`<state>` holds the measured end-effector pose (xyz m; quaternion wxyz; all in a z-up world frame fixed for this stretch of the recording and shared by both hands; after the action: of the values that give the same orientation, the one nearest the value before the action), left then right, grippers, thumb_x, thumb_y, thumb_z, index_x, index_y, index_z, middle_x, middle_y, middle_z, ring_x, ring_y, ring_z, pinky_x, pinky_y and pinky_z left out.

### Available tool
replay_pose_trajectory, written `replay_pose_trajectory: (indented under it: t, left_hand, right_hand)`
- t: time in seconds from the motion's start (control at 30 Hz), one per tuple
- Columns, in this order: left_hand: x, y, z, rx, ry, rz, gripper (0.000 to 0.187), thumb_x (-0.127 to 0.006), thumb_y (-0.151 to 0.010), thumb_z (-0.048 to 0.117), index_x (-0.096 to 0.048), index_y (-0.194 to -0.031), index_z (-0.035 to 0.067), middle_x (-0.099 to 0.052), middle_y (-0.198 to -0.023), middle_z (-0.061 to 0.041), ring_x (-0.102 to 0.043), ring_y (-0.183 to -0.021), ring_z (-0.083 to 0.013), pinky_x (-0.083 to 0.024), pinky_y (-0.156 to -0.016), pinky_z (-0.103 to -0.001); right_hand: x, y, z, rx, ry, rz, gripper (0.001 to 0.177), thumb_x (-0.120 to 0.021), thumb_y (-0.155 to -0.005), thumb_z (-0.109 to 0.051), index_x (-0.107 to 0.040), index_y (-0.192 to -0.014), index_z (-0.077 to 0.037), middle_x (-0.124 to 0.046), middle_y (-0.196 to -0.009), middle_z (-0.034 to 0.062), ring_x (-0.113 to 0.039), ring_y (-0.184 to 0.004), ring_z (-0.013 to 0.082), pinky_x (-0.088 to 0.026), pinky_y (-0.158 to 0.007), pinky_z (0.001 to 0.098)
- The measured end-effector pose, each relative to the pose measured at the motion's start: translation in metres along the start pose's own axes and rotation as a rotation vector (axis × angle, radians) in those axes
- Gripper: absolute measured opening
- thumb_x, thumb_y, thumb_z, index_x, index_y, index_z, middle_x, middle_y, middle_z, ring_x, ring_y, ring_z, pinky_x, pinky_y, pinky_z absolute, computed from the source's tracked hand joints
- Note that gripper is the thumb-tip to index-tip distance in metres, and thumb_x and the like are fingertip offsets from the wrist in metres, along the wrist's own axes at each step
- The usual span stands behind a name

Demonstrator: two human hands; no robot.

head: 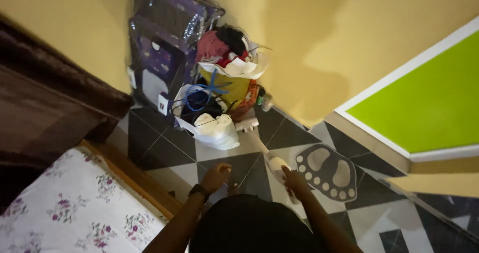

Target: The person vacuums the tiled floor around the room using a stick vacuum cleaner.

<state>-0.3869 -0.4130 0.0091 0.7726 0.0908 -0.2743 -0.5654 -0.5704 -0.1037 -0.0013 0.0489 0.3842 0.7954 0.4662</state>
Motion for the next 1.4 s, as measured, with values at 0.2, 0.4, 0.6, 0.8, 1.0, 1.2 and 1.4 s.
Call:
replay_pose_trajectory:
  t: [0.2,0.4,0.6,0.8,1.0,1.2,1.4]
  left_hand:
    - [0.016,-0.015,0.009,-0.061,-0.064,-0.045,0.037,-0.067,-0.096,0.032,-0.074,-0.120,0.005,-0.078,-0.109,-0.012,-0.071,-0.094,-0.0154,-0.055,-0.084,-0.032]
    - [0.009,-0.020,0.012,0.154,-0.019,-0.156,0.039,-0.065,-0.094,0.032,-0.070,-0.125,0.009,-0.079,-0.108,-0.012,-0.071,-0.083,-0.0196,-0.057,-0.077,-0.032]
    - [0.001,-0.026,0.013,0.060,-0.017,-0.213,0.038,-0.063,-0.094,0.031,-0.071,-0.124,0.009,-0.078,-0.117,-0.012,-0.075,-0.092,-0.0194,-0.059,-0.082,-0.033]
    - [0.003,-0.027,0.040,0.017,-0.133,-0.210,0.040,-0.063,-0.095,0.033,-0.069,-0.127,0.010,-0.073,-0.126,-0.011,-0.068,-0.113,-0.0204,-0.053,-0.097,-0.033]
    - [0.007,-0.027,0.061,0.025,-0.045,-0.197,0.040,-0.063,-0.092,0.030,-0.069,-0.124,0.007,-0.075,-0.122,-0.013,-0.071,-0.112,-0.0242,-0.056,-0.096,-0.036]
    - [0.000,-0.029,0.068,0.110,-0.072,-0.213,0.041,-0.062,-0.093,0.033,-0.068,-0.126,0.009,-0.074,-0.120,-0.008,-0.073,-0.100,-0.0247,-0.057,-0.089,-0.035]
    - [-0.041,-0.041,0.063,0.086,0.085,-0.386,0.043,-0.066,-0.096,0.036,-0.067,-0.127,0.006,-0.075,-0.114,-0.013,-0.072,-0.099,-0.0220,-0.059,-0.087,-0.037]
  right_hand:
    - [0.005,0.019,0.045,-0.201,-0.260,0.132,0.049,-0.060,-0.109,-0.043,-0.065,-0.129,0.001,-0.060,-0.076,0.0149,-0.050,-0.049,0.0213,-0.040,-0.039,0.0344]
    - [-0.015,0.041,0.036,-0.209,-0.374,0.148,0.062,-0.062,-0.103,-0.051,-0.071,-0.109,0.010,-0.056,-0.068,0.0144,-0.048,-0.043,0.0240,-0.038,-0.039,0.0363]
    - [-0.037,0.034,-0.014,-0.159,-0.334,0.167,0.059,-0.057,-0.094,-0.052,-0.072,-0.113,0.001,-0.072,-0.078,0.0127,-0.056,-0.046,0.0241,-0.043,-0.042,0.0391]
    - [-0.049,0.016,-0.037,-0.260,-0.494,0.141,0.065,-0.063,-0.096,-0.053,-0.067,-0.109,0.011,-0.059,-0.074,0.0166,-0.049,-0.046,0.0242,-0.040,-0.042,0.0385]
    - [-0.057,-0.014,-0.041,-0.203,-0.599,0.063,0.064,-0.062,-0.096,-0.053,-0.064,-0.104,0.010,-0.057,-0.072,0.0175,-0.050,-0.047,0.0253,-0.040,-0.042,0.0384]
    - [-0.068,-0.044,-0.040,-0.185,-0.592,0.037,0.067,-0.058,-0.102,-0.051,-0.064,-0.115,0.014,-0.060,-0.076,0.0207,-0.054,-0.052,0.0275,-0.043,-0.045,0.0389]
    - [-0.070,-0.059,-0.037,0.185,-0.009,0.014,0.048,-0.047,-0.103,-0.024,-0.048,-0.150,-0.015,-0.073,-0.098,0.0116,-0.071,-0.081,0.0234,-0.057,-0.069,0.0336]
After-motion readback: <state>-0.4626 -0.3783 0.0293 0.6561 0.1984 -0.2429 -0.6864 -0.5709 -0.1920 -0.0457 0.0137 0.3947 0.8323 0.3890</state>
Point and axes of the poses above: each hand's wrist, its own y-axis away from the middle knuckle, its own x-axis out of the back of the hand, z = x × y, the point moved 3 cm from there along -y, towards the middle knuckle
